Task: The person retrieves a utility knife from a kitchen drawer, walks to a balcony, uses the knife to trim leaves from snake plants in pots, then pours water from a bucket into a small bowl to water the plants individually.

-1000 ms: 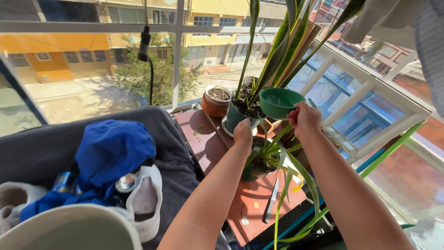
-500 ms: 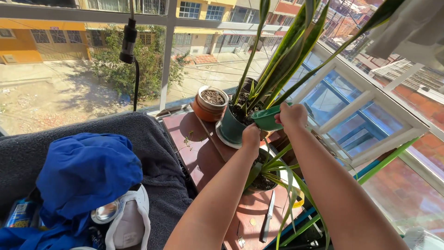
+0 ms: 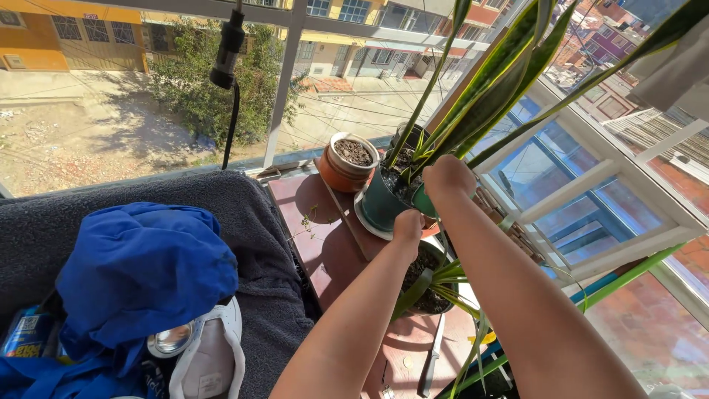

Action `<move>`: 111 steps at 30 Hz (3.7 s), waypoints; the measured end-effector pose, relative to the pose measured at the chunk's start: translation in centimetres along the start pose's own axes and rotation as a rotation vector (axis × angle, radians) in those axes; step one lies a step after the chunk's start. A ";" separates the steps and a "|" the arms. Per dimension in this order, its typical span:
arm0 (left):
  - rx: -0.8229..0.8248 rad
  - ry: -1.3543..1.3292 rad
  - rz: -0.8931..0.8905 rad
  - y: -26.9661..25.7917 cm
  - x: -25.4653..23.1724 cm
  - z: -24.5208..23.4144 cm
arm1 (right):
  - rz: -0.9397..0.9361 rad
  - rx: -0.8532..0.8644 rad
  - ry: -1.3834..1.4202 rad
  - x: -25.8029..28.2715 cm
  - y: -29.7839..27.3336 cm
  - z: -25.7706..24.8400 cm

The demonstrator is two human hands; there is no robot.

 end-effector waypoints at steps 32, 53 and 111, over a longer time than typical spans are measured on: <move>-0.051 0.073 0.470 -15.7 -7.2 -3.8 | 0.292 0.093 2.167 -7.0 -17.2 -0.5; -0.288 0.335 0.936 -53.1 -10.1 -26.1 | -0.244 0.616 1.736 12.5 -47.2 -4.0; -1.230 1.437 0.419 -65.4 -6.9 -33.6 | -0.286 0.076 1.135 21.2 -54.6 -1.8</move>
Point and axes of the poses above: each hand's wrist, its own y-axis towards the middle knuckle, its own z-axis out of the palm, x = y × z, the point moved 3 cm from there along y, towards the middle knuckle, and after that the axes turned 6 degrees about -z, right-handed, at the moved point
